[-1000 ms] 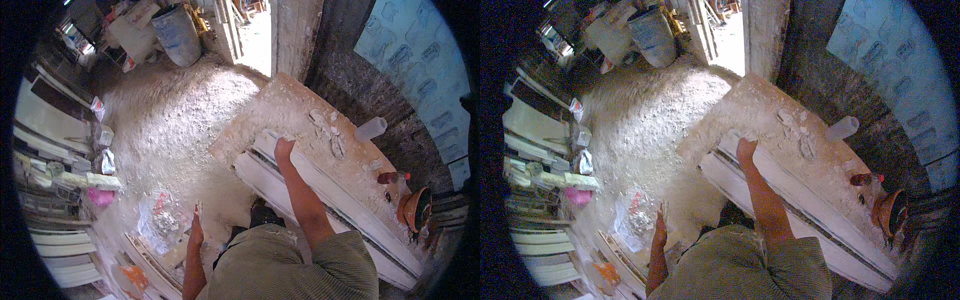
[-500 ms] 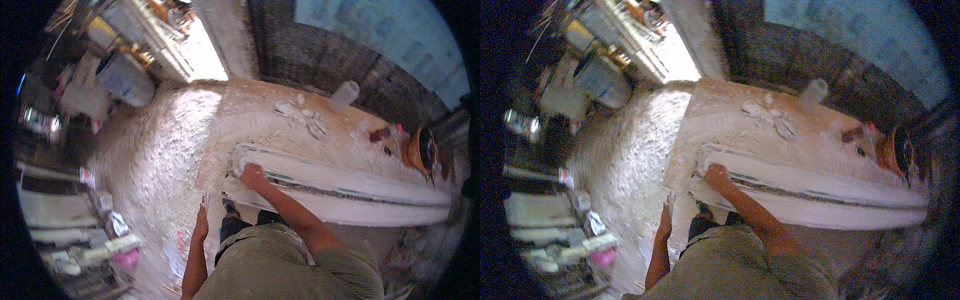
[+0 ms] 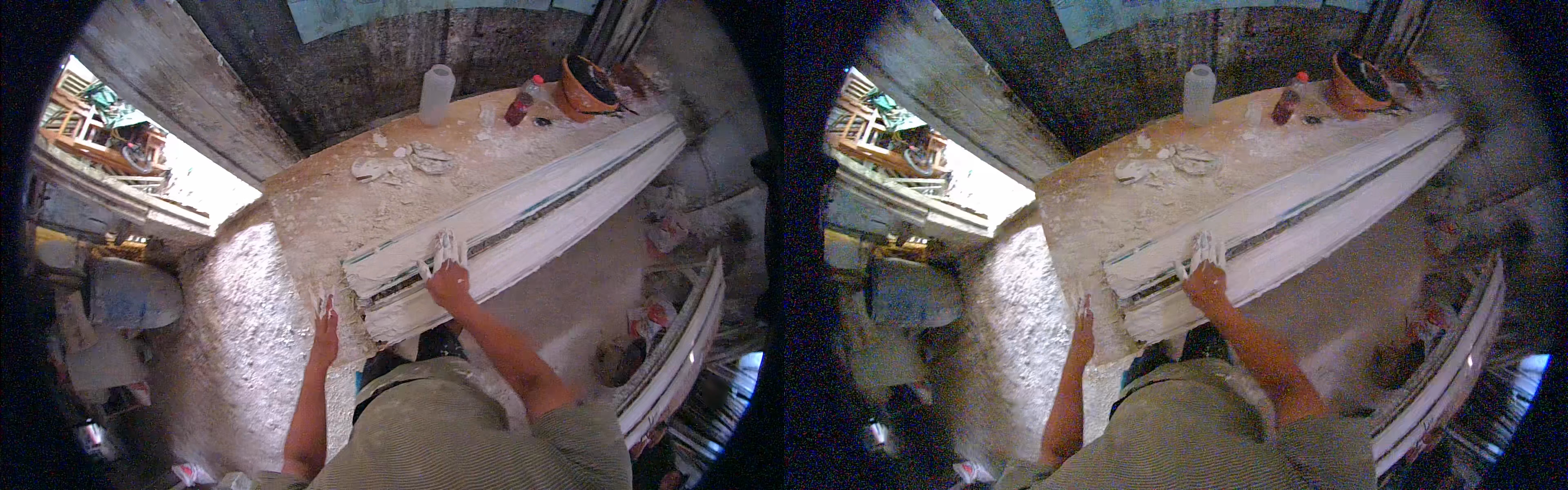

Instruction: The person applies a white paste-like filler into the grooves of a long white panel using both hands. They repeatedly smooth and press the filler along the panel's length, occasionally lifting and repositioning the panel to access different sections.

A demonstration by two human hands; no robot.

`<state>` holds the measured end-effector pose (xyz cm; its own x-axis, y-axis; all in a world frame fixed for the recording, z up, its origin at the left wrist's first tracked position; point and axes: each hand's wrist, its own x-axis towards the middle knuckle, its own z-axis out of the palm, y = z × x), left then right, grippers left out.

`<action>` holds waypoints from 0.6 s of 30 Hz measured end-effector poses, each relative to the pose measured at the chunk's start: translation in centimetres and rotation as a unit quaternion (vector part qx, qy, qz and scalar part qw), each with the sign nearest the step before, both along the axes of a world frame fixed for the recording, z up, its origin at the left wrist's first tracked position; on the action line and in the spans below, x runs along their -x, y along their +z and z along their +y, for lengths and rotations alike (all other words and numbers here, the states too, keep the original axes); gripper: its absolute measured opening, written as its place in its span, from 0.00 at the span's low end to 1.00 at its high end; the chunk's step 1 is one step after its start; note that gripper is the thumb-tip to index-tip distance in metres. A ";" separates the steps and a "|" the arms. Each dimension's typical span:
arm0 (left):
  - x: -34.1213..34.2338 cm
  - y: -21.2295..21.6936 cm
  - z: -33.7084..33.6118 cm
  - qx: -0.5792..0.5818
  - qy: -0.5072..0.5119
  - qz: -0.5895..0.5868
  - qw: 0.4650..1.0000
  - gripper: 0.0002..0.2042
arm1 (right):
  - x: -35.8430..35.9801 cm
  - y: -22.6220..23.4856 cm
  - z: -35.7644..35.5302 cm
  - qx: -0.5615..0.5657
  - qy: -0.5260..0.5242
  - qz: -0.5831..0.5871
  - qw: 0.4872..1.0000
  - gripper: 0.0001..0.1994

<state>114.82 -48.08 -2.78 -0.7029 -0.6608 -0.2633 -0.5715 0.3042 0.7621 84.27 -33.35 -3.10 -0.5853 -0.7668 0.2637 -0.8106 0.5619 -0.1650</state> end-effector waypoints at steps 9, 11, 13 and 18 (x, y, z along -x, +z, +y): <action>0.0 -1.8 -6.3 0.001 -0.060 0.048 0.997 0.25 | -15.2 -4.8 -5.3 -0.225 0.206 -0.254 0.918 0.23; 0.2 -1.1 -6.3 0.132 -0.166 -0.015 0.977 0.24 | -14.4 -4.2 -4.5 -0.193 0.121 -0.261 0.938 0.19; 0.8 0.1 -6.4 0.301 -0.324 -0.171 0.880 0.23 | -12.0 -3.3 -2.5 -0.190 0.088 -0.191 0.959 0.18; 2.6 3.0 -7.4 0.354 -0.416 -0.025 0.837 0.22 | -5.9 -1.6 1.9 -0.129 -0.125 -0.207 0.962 0.27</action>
<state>112.27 -55.49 0.20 -0.9972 0.0503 -0.0553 0.0380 0.9783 0.2039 90.13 -31.40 -4.66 -0.7737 -0.5970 -0.2121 -0.5397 0.7964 -0.2727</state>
